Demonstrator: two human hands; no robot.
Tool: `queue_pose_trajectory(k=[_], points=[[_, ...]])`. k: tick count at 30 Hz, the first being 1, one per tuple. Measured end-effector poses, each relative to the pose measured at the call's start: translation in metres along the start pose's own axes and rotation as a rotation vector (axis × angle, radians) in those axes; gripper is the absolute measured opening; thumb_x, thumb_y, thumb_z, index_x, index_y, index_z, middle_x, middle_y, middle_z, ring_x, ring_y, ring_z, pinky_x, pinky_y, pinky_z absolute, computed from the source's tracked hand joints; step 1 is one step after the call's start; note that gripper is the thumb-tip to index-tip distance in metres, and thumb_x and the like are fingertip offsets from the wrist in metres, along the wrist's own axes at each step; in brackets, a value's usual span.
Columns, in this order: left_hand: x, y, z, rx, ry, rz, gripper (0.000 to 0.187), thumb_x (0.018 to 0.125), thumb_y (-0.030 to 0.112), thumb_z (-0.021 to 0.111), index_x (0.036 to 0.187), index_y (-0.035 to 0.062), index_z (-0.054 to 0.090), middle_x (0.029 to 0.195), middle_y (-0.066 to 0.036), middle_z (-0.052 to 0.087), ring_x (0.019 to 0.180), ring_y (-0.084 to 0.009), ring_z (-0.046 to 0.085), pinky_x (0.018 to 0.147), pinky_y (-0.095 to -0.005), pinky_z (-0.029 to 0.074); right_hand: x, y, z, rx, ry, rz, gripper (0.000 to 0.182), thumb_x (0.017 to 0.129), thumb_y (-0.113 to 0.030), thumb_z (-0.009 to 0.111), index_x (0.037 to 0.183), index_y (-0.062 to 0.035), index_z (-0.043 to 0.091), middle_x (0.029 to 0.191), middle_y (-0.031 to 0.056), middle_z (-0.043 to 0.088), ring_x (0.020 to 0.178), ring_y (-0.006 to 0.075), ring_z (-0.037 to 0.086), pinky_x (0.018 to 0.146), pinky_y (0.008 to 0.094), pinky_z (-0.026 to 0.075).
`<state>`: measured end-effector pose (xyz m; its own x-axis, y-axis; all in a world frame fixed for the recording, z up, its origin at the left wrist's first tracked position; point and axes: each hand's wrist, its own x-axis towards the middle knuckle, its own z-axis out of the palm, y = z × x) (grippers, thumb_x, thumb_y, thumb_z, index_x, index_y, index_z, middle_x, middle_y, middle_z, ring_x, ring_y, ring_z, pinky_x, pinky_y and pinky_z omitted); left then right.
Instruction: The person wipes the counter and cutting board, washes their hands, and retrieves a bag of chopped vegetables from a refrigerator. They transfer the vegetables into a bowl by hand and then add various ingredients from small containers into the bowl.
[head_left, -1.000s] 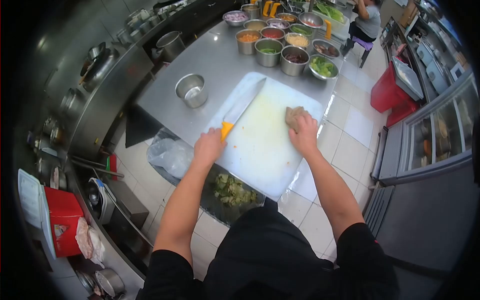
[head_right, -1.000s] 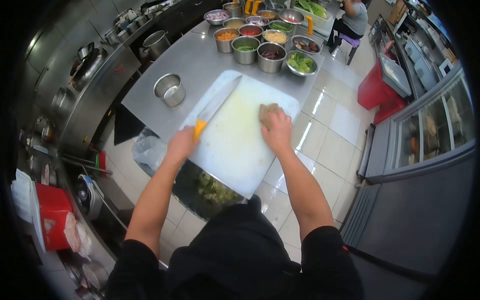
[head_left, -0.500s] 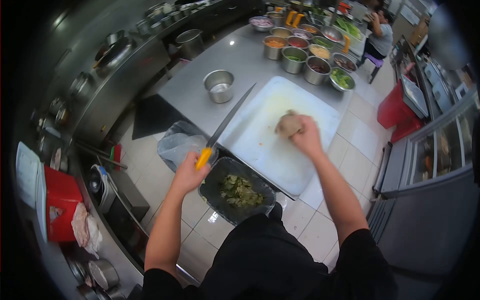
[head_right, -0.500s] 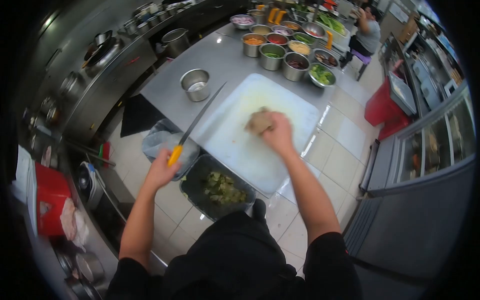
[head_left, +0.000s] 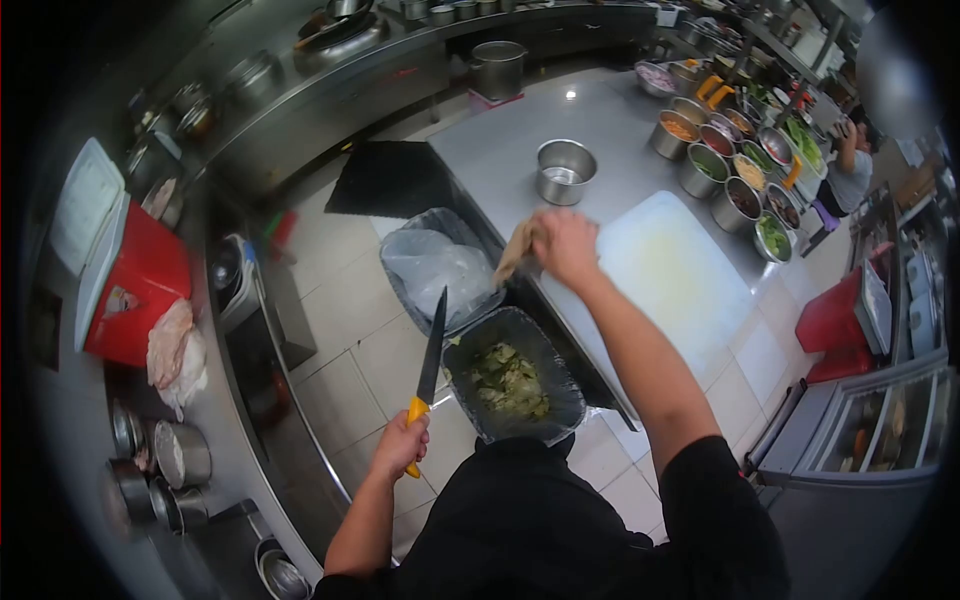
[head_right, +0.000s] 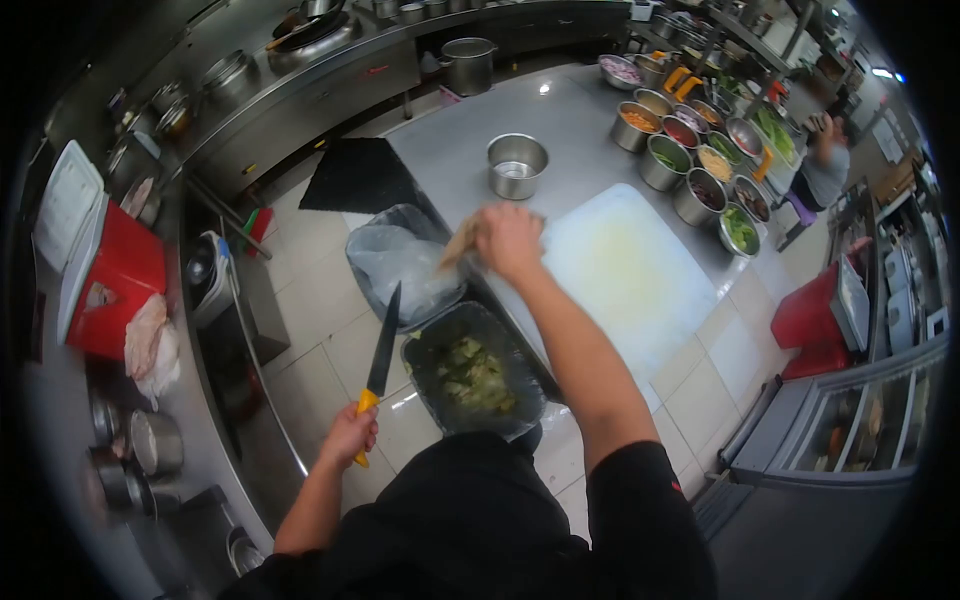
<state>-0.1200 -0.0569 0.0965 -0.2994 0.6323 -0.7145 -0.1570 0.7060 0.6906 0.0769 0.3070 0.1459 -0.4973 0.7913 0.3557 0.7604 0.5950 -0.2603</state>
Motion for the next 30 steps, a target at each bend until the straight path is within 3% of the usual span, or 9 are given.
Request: queue_pose_trajectory(k=[2,3,8,10,16,21,23,26,30], points=[[-0.013,-0.011,-0.008,-0.013,-0.003,-0.047,0.022,0.101,0.027,0.054,0.103,0.0061,0.051,0.073,-0.002,0.054,0.051,-0.0114,0.049,0.047,-0.0278,0.041,0.023,0.011,0.023,-0.104,-0.029,0.028,0.04,0.085,-0.031,0.07,0.119,-0.0125,0.061,0.122,0.0142,0.06,0.119,0.0343,0.053,0.095,0.0522,0.045],[-0.017,-0.015,-0.011,-0.062,-0.027,-0.041,0.022,0.101,0.028,0.053,0.106,0.006,0.051,0.073,-0.002,0.054,0.051,-0.0116,0.049,0.047,-0.0278,0.041,0.032,0.011,0.026,-0.003,-0.347,0.194,0.045,0.087,-0.028,0.065,0.128,-0.0129,0.059,0.134,0.0147,0.056,0.132,0.0372,0.045,0.107,0.0503,0.039],[-0.031,-0.014,-0.02,-0.332,-0.1,-0.035,0.024,0.103,0.024,0.051,0.118,0.0059,0.048,0.079,-0.003,0.055,0.054,-0.0125,0.051,0.048,-0.0276,0.043,0.018,-0.059,0.033,0.058,-0.534,0.095,0.043,0.081,-0.022,0.067,0.123,-0.0114,0.064,0.122,0.019,0.062,0.111,0.0399,0.061,0.095,0.0468,0.051],[-0.018,-0.015,-0.025,-0.378,-0.153,-0.007,0.021,0.102,0.021,0.051,0.118,0.0062,0.049,0.084,-0.004,0.056,0.056,-0.0126,0.052,0.048,-0.0274,0.043,-0.015,-0.098,0.017,0.494,-0.577,-0.083,0.036,0.075,-0.014,0.068,0.111,-0.0088,0.069,0.109,0.0194,0.066,0.104,0.0379,0.064,0.091,0.044,0.053],[0.009,-0.024,-0.024,-0.354,-0.279,0.037,0.018,0.099,0.017,0.054,0.112,0.0047,0.05,0.074,-0.002,0.054,0.052,-0.0108,0.049,0.047,-0.0269,0.042,-0.145,-0.195,0.047,0.635,-0.236,-0.633,0.034,0.073,-0.012,0.071,0.107,-0.013,0.068,0.1,0.0146,0.057,0.092,0.036,0.057,0.08,0.0432,0.051],[-0.054,-0.009,-0.048,-0.106,-0.29,0.112,0.016,0.094,0.011,0.058,0.107,0.004,0.052,0.072,-0.002,0.055,0.048,-0.0083,0.047,0.045,-0.0237,0.039,-0.084,-0.163,0.07,0.489,-0.003,-0.24,0.022,0.075,-0.011,0.07,0.096,-0.0117,0.065,0.103,0.0152,0.053,0.094,0.0369,0.054,0.081,0.046,0.048],[-0.084,-0.009,-0.06,0.024,-0.172,0.074,0.019,0.091,0.016,0.061,0.102,0.0017,0.055,0.072,-0.006,0.058,0.055,-0.0147,0.055,0.051,-0.0308,0.046,-0.058,-0.142,0.056,0.483,0.076,-0.095,0.022,0.076,-0.011,0.07,0.097,-0.0117,0.065,0.104,0.0158,0.052,0.097,0.0379,0.054,0.083,0.0464,0.048],[-0.084,-0.045,-0.08,0.591,0.248,0.417,0.025,0.086,0.021,0.065,0.096,-0.0015,0.057,0.077,-0.016,0.062,0.067,-0.0297,0.063,0.064,-0.0435,0.051,-0.049,-0.132,0.031,0.52,0.224,-0.048,0.033,0.074,-0.006,0.071,0.106,-0.012,0.065,0.105,0.0152,0.054,0.101,0.0366,0.055,0.085,0.0446,0.048],[-0.048,-0.036,-0.079,0.871,0.381,0.474,0.026,0.082,0.021,0.066,0.089,-0.0014,0.056,0.09,-0.026,0.063,0.083,-0.0474,0.06,0.074,-0.0532,0.049,-0.096,-0.177,0.009,0.582,0.0,-0.264,0.031,0.072,-0.009,0.073,0.103,-0.0127,0.065,0.102,0.0121,0.055,0.099,0.0341,0.057,0.081,0.0442,0.05]])
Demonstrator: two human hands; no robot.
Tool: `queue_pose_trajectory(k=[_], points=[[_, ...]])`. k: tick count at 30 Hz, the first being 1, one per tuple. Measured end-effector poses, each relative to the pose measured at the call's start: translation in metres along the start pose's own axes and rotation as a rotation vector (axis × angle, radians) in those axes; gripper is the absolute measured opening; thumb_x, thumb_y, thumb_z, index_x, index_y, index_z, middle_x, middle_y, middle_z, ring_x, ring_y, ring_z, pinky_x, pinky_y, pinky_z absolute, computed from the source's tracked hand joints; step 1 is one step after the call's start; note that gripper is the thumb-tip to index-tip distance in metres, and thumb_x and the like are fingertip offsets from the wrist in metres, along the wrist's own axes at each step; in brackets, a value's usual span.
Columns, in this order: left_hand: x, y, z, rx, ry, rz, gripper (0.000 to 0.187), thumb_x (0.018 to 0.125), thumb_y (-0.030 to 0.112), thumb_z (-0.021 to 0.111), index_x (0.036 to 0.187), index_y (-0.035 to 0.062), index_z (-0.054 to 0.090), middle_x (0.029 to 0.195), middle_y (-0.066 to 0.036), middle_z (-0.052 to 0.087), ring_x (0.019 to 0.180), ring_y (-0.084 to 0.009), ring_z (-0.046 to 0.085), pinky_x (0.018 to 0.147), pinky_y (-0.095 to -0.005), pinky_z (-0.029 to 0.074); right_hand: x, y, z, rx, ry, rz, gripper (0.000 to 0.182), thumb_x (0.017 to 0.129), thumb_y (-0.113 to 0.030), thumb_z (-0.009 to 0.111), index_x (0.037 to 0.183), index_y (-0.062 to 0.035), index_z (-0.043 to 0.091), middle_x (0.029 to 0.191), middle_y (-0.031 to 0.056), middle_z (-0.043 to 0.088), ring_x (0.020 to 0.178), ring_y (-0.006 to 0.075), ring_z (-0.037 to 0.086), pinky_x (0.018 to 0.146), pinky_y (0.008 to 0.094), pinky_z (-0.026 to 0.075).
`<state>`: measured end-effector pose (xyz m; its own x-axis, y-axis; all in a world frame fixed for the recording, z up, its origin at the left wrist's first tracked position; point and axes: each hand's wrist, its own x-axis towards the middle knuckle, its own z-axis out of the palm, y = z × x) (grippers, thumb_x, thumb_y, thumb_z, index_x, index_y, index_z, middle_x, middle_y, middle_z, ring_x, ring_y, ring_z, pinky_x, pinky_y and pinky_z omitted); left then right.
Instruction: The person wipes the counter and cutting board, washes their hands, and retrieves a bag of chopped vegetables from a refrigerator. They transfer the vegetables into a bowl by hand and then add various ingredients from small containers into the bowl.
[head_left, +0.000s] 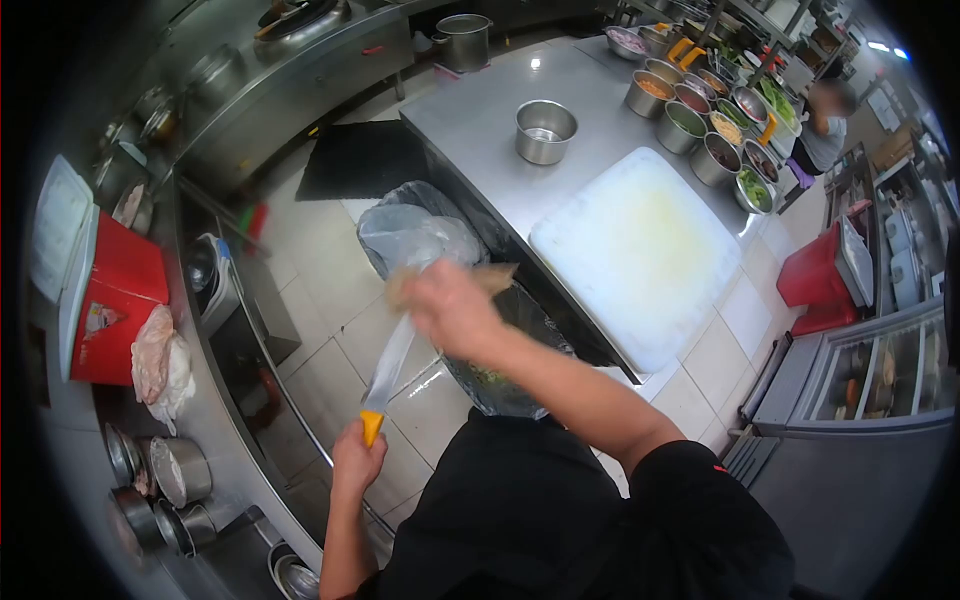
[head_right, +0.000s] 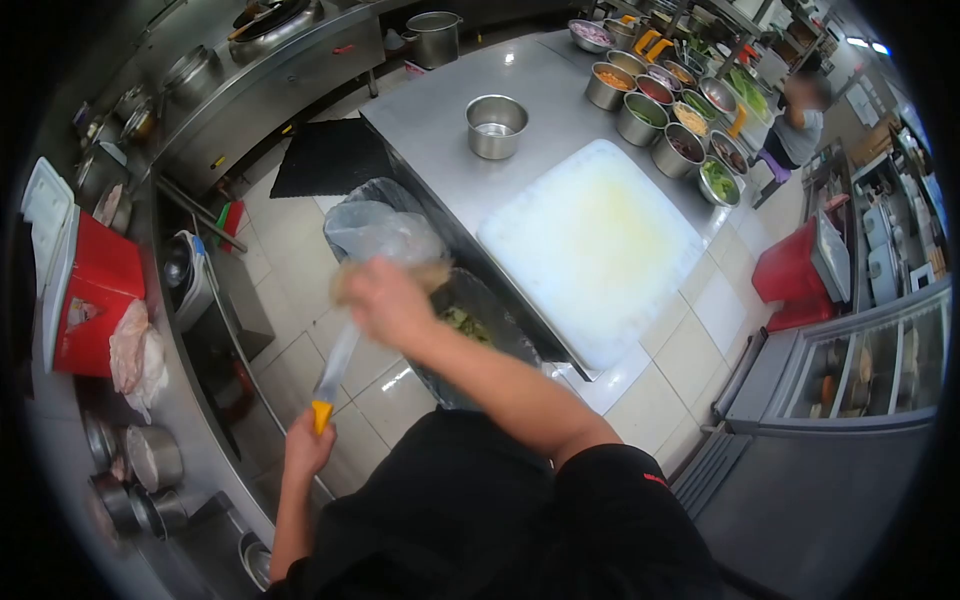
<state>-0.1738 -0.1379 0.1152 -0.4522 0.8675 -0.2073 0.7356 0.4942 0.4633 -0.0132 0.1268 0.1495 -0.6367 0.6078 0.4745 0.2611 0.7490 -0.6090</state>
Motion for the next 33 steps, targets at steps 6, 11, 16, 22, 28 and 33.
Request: queue_pose_trajectory(k=[6,11,16,22,28,33], points=[[0.009,0.045,0.007,-0.015,0.074,0.105,0.024,0.082,0.019,0.07,0.091,0.0005,0.056,0.088,-0.023,0.063,0.083,-0.0461,0.061,0.072,-0.052,0.049,-0.032,-0.01,0.019,-0.245,-0.126,0.019,0.03,0.072,-0.013,0.073,0.101,-0.0152,0.065,0.099,0.0113,0.055,0.094,0.0318,0.058,0.076,0.0423,0.052],[-0.008,0.025,0.004,-0.19,0.09,0.001,0.026,0.084,0.02,0.07,0.092,0.0009,0.055,0.086,-0.024,0.063,0.083,-0.0456,0.062,0.07,-0.0497,0.049,0.007,0.026,-0.084,-0.402,0.051,0.164,0.032,0.073,-0.019,0.074,0.104,-0.0153,0.067,0.104,0.0121,0.056,0.097,0.0318,0.058,0.079,0.0417,0.052],[0.012,0.038,0.002,-0.348,0.086,-0.058,0.028,0.084,0.021,0.071,0.093,-0.0003,0.055,0.082,-0.025,0.063,0.078,-0.0456,0.062,0.068,-0.0471,0.049,-0.028,0.119,-0.08,-1.101,-0.411,-0.052,0.024,0.084,-0.024,0.063,0.107,-0.0175,0.069,0.114,0.0099,0.056,0.111,0.0287,0.052,0.091,0.0418,0.045],[0.031,0.031,0.004,-0.369,0.071,-0.008,0.029,0.083,0.021,0.071,0.093,-0.0013,0.055,0.078,-0.023,0.062,0.074,-0.042,0.062,0.067,-0.0452,0.05,-0.145,0.066,-0.107,-1.205,-0.686,0.128,0.023,0.085,-0.022,0.061,0.1,-0.0115,0.075,0.117,0.0074,0.055,0.11,0.0264,0.048,0.085,0.0392,0.041],[0.033,-0.005,0.028,-0.364,-0.024,-0.101,0.028,0.083,0.021,0.071,0.092,-0.0011,0.055,0.079,-0.023,0.063,0.074,-0.0421,0.062,0.067,-0.0453,0.049,-0.298,-0.003,-0.211,-1.067,-1.135,0.902,0.029,0.089,-0.028,0.06,0.111,-0.0149,0.074,0.137,0.0096,0.051,0.125,0.0301,0.045,0.101,0.0454,0.039],[0.056,0.027,0.044,-0.339,-0.066,0.063,0.028,0.083,0.021,0.071,0.092,-0.0004,0.056,0.081,-0.023,0.063,0.076,-0.0438,0.062,0.068,-0.0469,0.049,-0.363,-0.008,-0.316,-1.151,-0.867,1.435,0.024,0.086,-0.019,0.062,0.106,-0.0112,0.074,0.126,0.0177,0.054,0.117,0.037,0.054,0.092,0.0476,0.05]])
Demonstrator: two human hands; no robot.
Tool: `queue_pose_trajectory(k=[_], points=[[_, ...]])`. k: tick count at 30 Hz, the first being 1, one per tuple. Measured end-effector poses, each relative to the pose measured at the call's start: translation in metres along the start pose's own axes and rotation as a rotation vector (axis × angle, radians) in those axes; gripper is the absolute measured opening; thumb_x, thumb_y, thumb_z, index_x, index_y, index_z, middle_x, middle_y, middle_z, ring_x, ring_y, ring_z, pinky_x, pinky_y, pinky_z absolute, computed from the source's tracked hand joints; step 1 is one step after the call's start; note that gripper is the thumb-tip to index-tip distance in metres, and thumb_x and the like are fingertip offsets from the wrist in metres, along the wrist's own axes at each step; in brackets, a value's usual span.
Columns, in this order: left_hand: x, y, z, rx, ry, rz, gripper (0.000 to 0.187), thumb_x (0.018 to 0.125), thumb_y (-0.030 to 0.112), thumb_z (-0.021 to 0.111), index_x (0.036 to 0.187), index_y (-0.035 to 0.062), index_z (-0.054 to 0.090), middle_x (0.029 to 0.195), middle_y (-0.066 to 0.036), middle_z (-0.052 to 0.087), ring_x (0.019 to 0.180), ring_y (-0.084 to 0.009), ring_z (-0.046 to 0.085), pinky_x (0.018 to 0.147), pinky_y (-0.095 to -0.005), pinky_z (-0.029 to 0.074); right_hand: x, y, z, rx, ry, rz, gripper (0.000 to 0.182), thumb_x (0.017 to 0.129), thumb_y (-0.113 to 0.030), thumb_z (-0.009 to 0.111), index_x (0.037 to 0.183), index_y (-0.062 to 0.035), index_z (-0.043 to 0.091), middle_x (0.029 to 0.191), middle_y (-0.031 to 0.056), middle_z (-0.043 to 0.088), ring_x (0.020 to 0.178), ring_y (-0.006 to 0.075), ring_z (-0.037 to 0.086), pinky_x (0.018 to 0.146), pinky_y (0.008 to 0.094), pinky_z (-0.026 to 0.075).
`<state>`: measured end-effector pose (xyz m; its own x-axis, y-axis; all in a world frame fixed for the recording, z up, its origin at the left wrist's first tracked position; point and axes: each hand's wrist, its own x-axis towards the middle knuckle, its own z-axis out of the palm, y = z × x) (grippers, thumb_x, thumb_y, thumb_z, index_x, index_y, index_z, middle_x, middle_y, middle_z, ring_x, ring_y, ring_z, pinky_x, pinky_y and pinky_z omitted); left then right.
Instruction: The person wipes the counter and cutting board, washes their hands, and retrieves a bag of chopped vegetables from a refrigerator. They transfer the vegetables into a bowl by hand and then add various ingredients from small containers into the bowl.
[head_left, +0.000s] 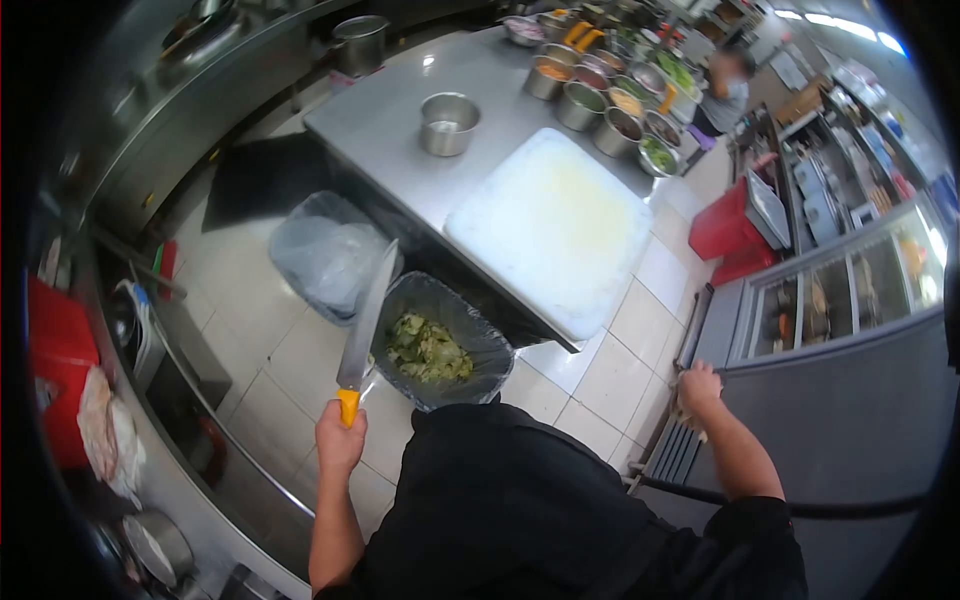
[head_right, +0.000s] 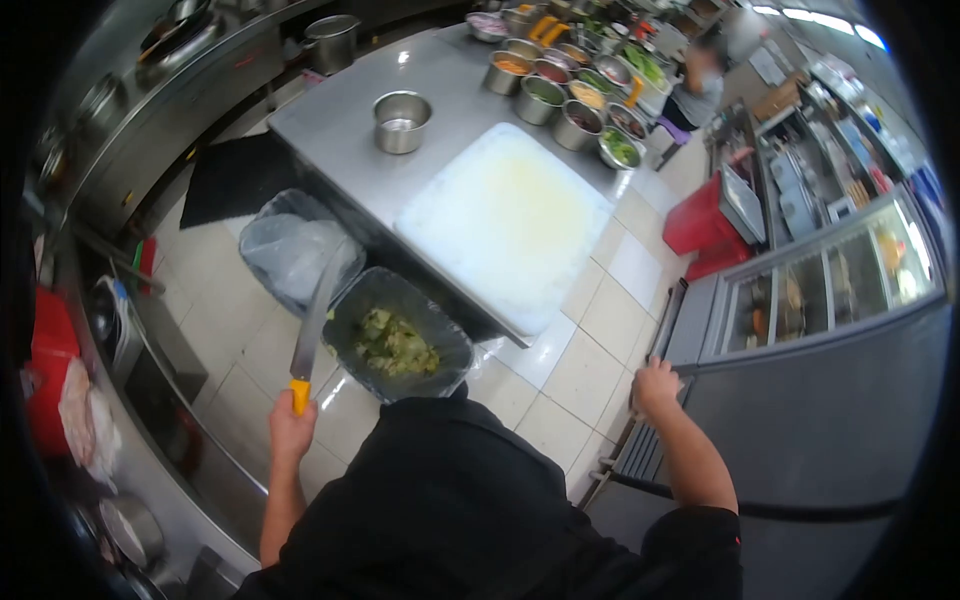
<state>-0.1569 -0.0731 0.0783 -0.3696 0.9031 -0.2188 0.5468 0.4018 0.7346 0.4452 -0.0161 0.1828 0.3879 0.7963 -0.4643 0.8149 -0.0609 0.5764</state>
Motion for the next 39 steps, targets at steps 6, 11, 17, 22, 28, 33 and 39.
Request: queue_pose_trajectory(k=[6,11,17,22,28,33,39], points=[[0.047,0.069,0.049,0.081,-0.142,0.319,0.03,0.083,0.023,0.071,0.093,-0.0004,0.055,0.09,-0.025,0.062,0.088,-0.0442,0.062,0.074,-0.0502,0.049,0.046,0.036,-0.01,0.63,0.333,0.229,0.029,0.081,-0.013,0.064,0.109,-0.0107,0.07,0.116,0.0208,0.058,0.11,0.0429,0.057,0.095,0.0486,0.049],[0.053,0.142,0.078,0.218,-0.209,0.338,0.035,0.084,0.027,0.07,0.101,-0.0001,0.055,0.1,-0.023,0.064,0.096,-0.0449,0.061,0.082,-0.0522,0.049,0.117,0.033,-0.039,0.855,0.561,0.202,0.033,0.079,-0.009,0.065,0.111,-0.0103,0.07,0.112,0.0211,0.059,0.107,0.0399,0.058,0.094,0.0458,0.049],[0.064,0.215,0.13,0.277,-0.196,0.286,0.039,0.088,0.031,0.067,0.102,-0.0022,0.054,0.103,-0.026,0.063,0.099,-0.0454,0.061,0.084,-0.0525,0.049,0.232,0.034,-0.102,0.96,0.766,-0.049,0.045,0.078,-0.007,0.066,0.122,-0.0156,0.066,0.123,0.0143,0.055,0.114,0.0384,0.052,0.1,0.0445,0.046],[0.079,0.267,0.186,0.374,-0.129,0.174,0.043,0.091,0.035,0.065,0.107,-0.0029,0.054,0.108,-0.026,0.062,0.102,-0.046,0.061,0.086,-0.0523,0.049,0.347,0.03,-0.137,1.015,0.761,-0.449,0.035,0.081,-0.013,0.061,0.115,-0.0103,0.068,0.115,0.0183,0.059,0.108,0.0392,0.055,0.097,0.0435,0.047],[0.079,0.305,0.203,0.523,-0.124,-0.056,0.05,0.09,0.038,0.065,0.116,-0.003,0.054,0.114,-0.026,0.06,0.108,-0.0442,0.06,0.091,-0.0512,0.049,0.377,0.013,-0.146,1.194,0.395,-0.646,0.031,0.081,-0.02,0.06,0.107,-0.0064,0.072,0.114,0.0238,0.058,0.106,0.0417,0.058,0.097,0.0419,0.048],[0.088,0.288,0.201,0.515,-0.146,-0.062,0.053,0.087,0.036,0.069,0.119,-0.0033,0.054,0.117,-0.026,0.059,0.108,-0.0429,0.06,0.093,-0.05,0.048,0.383,0.012,-0.138,1.072,0.503,-0.669,0.027,0.081,-0.019,0.063,0.105,-0.0082,0.073,0.115,0.0236,0.058,0.103,0.0409,0.059,0.093,0.043,0.05],[0.076,0.314,0.199,0.527,-0.037,-0.036,0.051,0.082,0.033,0.075,0.118,0.0013,0.055,0.115,-0.025,0.06,0.105,-0.0408,0.062,0.09,-0.0485,0.05,0.319,0.038,-0.204,0.842,0.524,-0.615,0.017,0.08,-0.015,0.065,0.095,-0.0083,0.071,0.109,0.0186,0.058,0.102,0.038,0.059,0.089,0.0455,0.051]])
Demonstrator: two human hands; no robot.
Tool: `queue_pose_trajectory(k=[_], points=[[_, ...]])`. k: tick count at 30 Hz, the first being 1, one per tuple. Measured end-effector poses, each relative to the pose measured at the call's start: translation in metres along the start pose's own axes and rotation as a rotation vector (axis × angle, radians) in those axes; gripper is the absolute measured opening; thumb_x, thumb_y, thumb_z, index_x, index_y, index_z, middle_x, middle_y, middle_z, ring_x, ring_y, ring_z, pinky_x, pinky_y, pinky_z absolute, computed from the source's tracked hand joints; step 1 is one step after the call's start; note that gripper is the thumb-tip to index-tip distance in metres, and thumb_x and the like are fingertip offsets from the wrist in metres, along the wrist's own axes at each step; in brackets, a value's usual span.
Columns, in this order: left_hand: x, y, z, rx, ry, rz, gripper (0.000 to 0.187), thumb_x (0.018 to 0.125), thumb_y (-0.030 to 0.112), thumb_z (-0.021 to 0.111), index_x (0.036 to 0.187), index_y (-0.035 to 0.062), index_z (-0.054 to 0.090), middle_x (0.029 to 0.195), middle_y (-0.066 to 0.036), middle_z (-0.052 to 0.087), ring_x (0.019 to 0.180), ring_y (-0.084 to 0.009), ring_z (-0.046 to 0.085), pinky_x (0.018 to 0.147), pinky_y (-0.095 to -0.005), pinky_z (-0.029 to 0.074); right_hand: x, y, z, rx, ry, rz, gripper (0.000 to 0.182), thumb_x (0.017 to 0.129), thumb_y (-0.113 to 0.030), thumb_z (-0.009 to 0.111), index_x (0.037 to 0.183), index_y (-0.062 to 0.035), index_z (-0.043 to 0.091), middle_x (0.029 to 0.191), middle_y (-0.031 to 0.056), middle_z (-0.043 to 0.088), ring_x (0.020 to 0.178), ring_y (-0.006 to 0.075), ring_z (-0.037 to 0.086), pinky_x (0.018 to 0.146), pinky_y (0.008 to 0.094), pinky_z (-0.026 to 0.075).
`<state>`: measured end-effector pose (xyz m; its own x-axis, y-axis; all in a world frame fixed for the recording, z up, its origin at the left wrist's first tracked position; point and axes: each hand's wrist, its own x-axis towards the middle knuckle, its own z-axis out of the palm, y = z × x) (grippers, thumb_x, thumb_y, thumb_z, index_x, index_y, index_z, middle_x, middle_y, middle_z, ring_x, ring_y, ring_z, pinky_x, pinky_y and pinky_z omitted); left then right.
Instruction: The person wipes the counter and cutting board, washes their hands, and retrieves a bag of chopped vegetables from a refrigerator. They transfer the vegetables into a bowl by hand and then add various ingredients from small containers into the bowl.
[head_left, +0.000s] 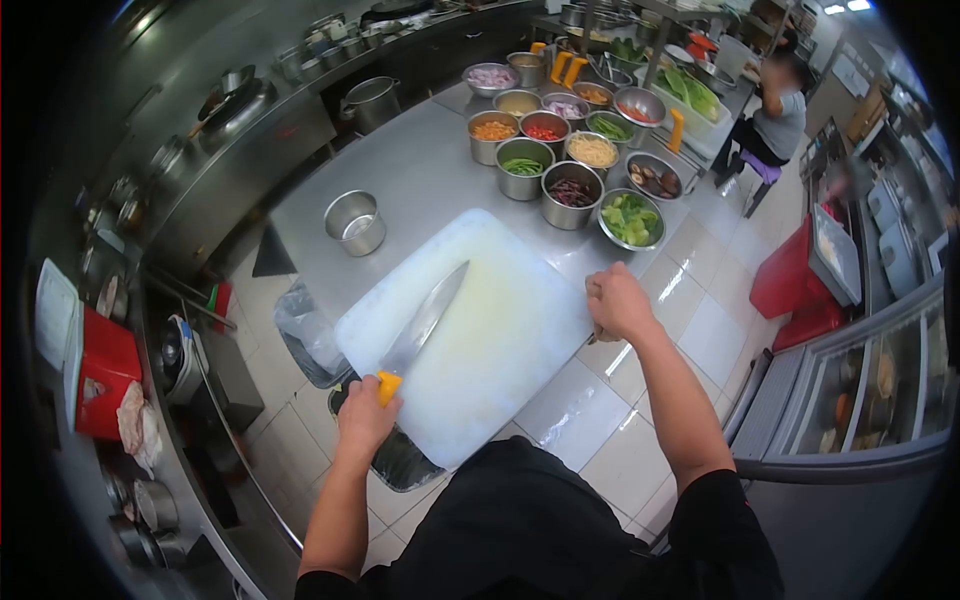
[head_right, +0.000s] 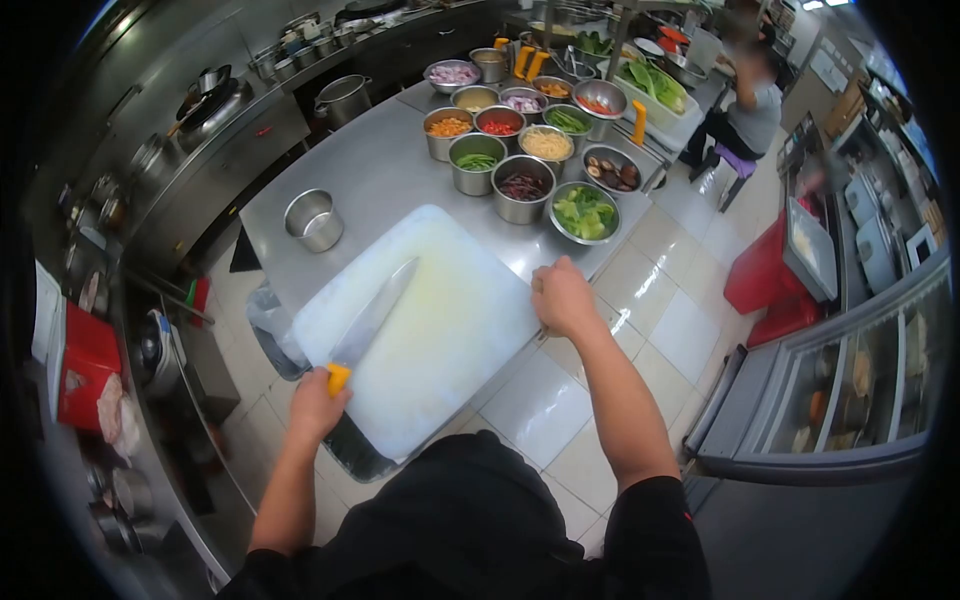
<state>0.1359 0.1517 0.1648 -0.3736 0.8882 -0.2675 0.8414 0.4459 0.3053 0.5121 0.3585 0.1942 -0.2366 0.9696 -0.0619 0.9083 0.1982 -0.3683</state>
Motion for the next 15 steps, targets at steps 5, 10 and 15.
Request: queue_pose_trajectory(k=[5,10,15], points=[[-0.011,0.013,0.004,-0.054,-0.034,-0.014,0.052,0.081,0.033,0.077,0.119,0.0043,0.055,0.115,-0.021,0.059,0.106,-0.0385,0.062,0.09,-0.0469,0.051,0.027,-0.045,-0.035,-0.002,0.2,-0.297,0.029,0.077,-0.01,0.066,0.106,-0.0084,0.065,0.11,0.0171,0.058,0.103,0.0381,0.058,0.089,0.0459,0.05],[-0.009,0.016,-0.004,-0.13,-0.105,-0.107,0.052,0.082,0.033,0.076,0.121,0.0058,0.055,0.121,-0.018,0.055,0.11,-0.0368,0.061,0.092,-0.0454,0.05,0.083,-0.121,-0.059,-0.001,0.273,-0.478,0.044,0.076,-0.007,0.067,0.118,-0.008,0.055,0.115,0.0165,0.058,0.104,0.0385,0.057,0.089,0.0469,0.05],[-0.005,0.023,-0.009,-0.135,-0.163,-0.195,0.052,0.082,0.033,0.077,0.122,0.0071,0.055,0.122,-0.017,0.054,0.11,-0.0364,0.061,0.093,-0.0443,0.05,0.167,-0.173,-0.044,0.001,0.274,-0.636,0.041,0.074,-0.007,0.071,0.113,-0.0089,0.058,0.115,0.0148,0.059,0.108,0.0374,0.056,0.092,0.0449,0.048]])
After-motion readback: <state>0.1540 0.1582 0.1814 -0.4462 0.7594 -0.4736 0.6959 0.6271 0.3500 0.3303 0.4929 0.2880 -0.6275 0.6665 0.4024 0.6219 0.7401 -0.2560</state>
